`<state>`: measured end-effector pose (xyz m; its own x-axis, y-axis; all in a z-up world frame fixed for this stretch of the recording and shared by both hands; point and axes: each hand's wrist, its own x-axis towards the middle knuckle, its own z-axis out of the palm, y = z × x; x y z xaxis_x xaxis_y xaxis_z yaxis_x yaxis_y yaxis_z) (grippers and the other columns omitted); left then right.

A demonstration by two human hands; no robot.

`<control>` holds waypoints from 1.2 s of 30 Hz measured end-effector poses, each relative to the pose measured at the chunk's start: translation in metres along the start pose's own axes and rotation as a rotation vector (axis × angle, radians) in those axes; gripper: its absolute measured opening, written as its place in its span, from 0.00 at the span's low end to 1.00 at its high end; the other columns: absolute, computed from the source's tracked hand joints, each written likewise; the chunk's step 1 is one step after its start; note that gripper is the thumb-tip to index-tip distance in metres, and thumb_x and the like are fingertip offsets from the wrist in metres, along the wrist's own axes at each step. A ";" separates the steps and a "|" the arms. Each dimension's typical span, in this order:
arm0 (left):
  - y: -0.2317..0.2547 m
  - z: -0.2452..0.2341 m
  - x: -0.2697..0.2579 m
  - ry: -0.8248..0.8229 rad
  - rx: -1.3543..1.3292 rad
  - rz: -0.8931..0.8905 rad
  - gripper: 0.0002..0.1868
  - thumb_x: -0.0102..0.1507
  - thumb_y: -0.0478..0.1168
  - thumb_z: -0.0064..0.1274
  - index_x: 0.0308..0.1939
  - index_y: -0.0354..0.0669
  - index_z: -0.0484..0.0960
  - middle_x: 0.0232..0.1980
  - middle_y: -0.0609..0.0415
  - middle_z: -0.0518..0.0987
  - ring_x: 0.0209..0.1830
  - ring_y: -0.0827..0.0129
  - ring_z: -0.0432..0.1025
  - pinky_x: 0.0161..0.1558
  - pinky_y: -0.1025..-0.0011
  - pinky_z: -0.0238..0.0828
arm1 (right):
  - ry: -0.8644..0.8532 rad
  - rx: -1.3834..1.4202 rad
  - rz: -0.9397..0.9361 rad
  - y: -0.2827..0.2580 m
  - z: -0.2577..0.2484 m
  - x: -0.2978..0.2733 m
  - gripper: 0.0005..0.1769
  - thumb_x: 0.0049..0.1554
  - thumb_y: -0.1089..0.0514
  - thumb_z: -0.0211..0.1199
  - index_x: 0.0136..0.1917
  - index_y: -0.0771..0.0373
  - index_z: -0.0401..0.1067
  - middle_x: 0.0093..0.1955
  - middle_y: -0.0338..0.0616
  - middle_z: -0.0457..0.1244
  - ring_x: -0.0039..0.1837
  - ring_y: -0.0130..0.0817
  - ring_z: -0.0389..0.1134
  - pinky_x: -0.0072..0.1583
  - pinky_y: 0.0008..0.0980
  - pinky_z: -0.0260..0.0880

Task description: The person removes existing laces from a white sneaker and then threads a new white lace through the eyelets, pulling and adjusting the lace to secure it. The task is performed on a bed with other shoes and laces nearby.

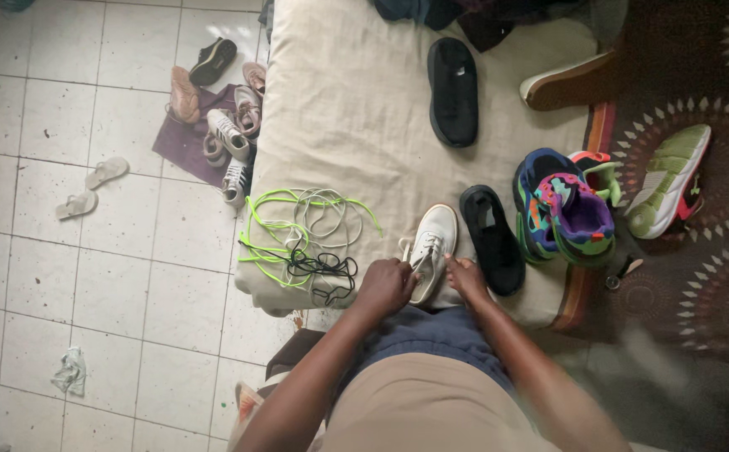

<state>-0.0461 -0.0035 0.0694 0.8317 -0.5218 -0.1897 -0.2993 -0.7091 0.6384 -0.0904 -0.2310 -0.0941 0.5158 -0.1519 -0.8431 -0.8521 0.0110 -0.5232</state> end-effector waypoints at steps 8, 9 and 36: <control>0.075 -0.018 -0.011 -0.382 -0.304 0.201 0.17 0.64 0.52 0.58 0.36 0.40 0.85 0.33 0.42 0.81 0.33 0.46 0.77 0.38 0.52 0.73 | -0.353 0.157 0.100 -0.069 -0.047 -0.092 0.15 0.56 0.54 0.67 0.52 0.66 0.76 0.44 0.42 0.71 0.44 0.30 0.72 0.46 0.30 0.72; 0.065 -0.013 -0.007 -0.465 -0.351 0.118 0.18 0.65 0.53 0.58 0.36 0.40 0.86 0.33 0.42 0.82 0.33 0.46 0.78 0.39 0.53 0.73 | -0.345 0.119 0.066 -0.074 -0.062 -0.100 0.16 0.57 0.54 0.67 0.53 0.67 0.76 0.44 0.42 0.71 0.43 0.28 0.72 0.44 0.29 0.69; -0.050 0.144 0.043 0.142 -0.871 -0.711 0.15 0.61 0.43 0.62 0.47 0.37 0.88 0.35 0.52 0.87 0.31 0.72 0.79 0.37 0.72 0.77 | -0.236 0.278 -0.419 -0.049 -0.037 -0.033 0.12 0.58 0.64 0.64 0.55 0.72 0.76 0.48 0.45 0.72 0.46 0.29 0.74 0.52 0.28 0.77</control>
<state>-0.0630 -0.0587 -0.0776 0.7450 -0.0343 -0.6662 0.6440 -0.2230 0.7318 -0.0689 -0.2636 -0.0364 0.8388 0.0254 -0.5439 -0.5306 0.2621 -0.8061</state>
